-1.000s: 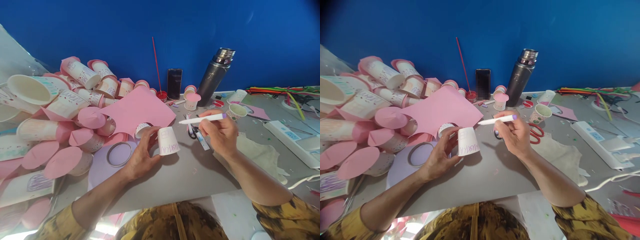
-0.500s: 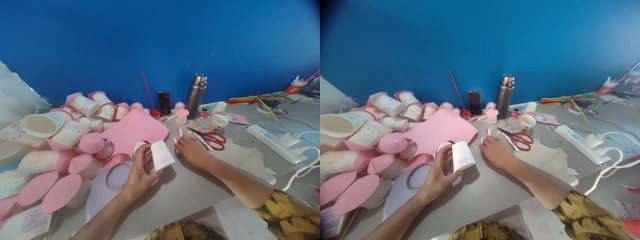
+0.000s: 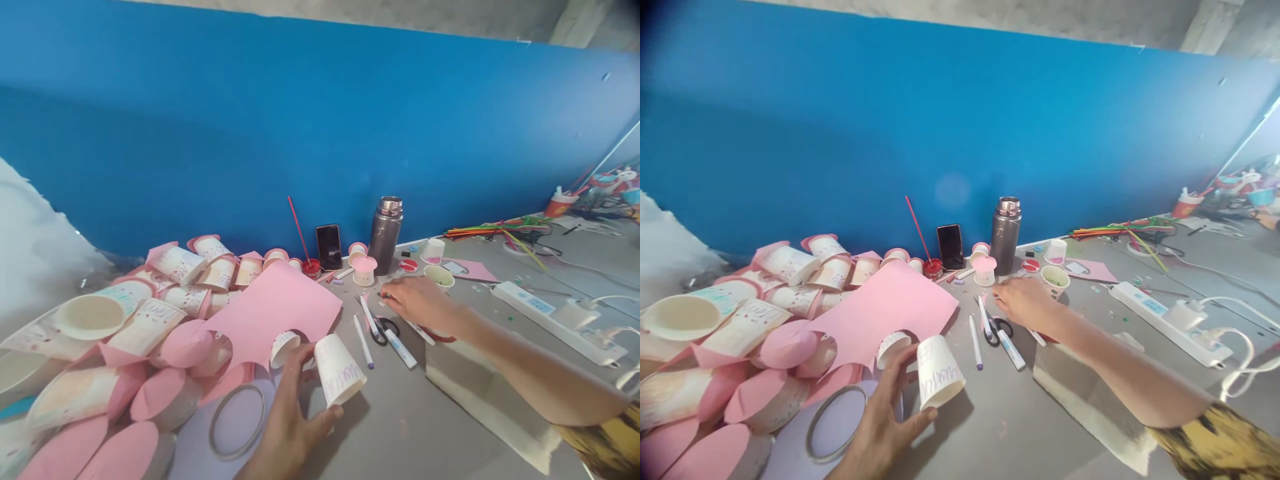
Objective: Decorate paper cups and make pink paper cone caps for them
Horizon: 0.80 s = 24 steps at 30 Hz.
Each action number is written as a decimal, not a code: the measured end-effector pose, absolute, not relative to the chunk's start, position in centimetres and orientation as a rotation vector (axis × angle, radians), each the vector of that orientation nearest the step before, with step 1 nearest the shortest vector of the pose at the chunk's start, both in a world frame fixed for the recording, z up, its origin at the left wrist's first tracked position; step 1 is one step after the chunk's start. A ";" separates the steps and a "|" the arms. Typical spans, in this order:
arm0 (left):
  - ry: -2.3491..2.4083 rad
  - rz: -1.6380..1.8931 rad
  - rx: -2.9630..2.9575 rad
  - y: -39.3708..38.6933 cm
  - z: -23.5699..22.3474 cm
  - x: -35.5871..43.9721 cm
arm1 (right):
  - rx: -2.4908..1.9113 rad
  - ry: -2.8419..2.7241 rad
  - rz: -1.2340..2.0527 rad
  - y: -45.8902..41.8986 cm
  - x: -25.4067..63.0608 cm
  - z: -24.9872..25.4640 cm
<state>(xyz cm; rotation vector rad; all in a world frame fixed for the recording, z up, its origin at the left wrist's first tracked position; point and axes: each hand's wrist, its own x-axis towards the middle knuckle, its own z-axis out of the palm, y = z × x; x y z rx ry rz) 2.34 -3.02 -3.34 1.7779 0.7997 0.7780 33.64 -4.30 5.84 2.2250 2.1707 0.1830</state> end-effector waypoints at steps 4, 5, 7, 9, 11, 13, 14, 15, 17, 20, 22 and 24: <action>0.803 0.808 1.806 -3.0 -2.9 2.6 | 2.286 2.116 0.151 -3.9 34.6 7.4; 0.807 0.810 1.797 -3.0 -3.0 2.6 | 2.300 2.112 0.145 -3.8 34.8 7.7; 0.812 0.804 1.767 -2.9 -3.3 2.6 | 2.329 2.115 0.136 -3.5 34.8 8.3; 0.809 0.815 1.732 -2.7 -4.0 2.6 | 2.359 2.134 0.124 -2.6 34.6 8.8; 0.792 0.856 1.704 -2.5 -4.8 2.6 | 2.388 2.183 0.105 -0.9 33.9 9.5; 0.771 0.904 1.686 -2.4 -5.4 2.7 | 2.410 2.266 0.072 1.8 32.7 10.3; 0.764 0.917 1.672 -2.4 -5.5 2.7 | 2.418 2.308 0.048 3.4 32.0 10.7; 0.758 0.923 1.653 -2.4 -5.6 2.7 | 2.424 2.349 0.015 5.2 31.2 11.0; 0.738 0.931 1.601 -2.4 -5.5 2.7 | 2.439 2.414 -0.072 8.9 29.6 11.3; 0.704 0.974 1.533 -2.4 -5.2 2.4 | 2.491 2.454 -0.201 14.1 27.2 11.0; 0.689 0.982 1.524 -2.2 -5.1 2.2 | 2.551 2.417 -0.266 16.8 26.1 10.5; 0.659 0.970 1.530 -1.9 -5.1 2.0 | 2.617 2.353 -0.313 18.9 25.3 9.9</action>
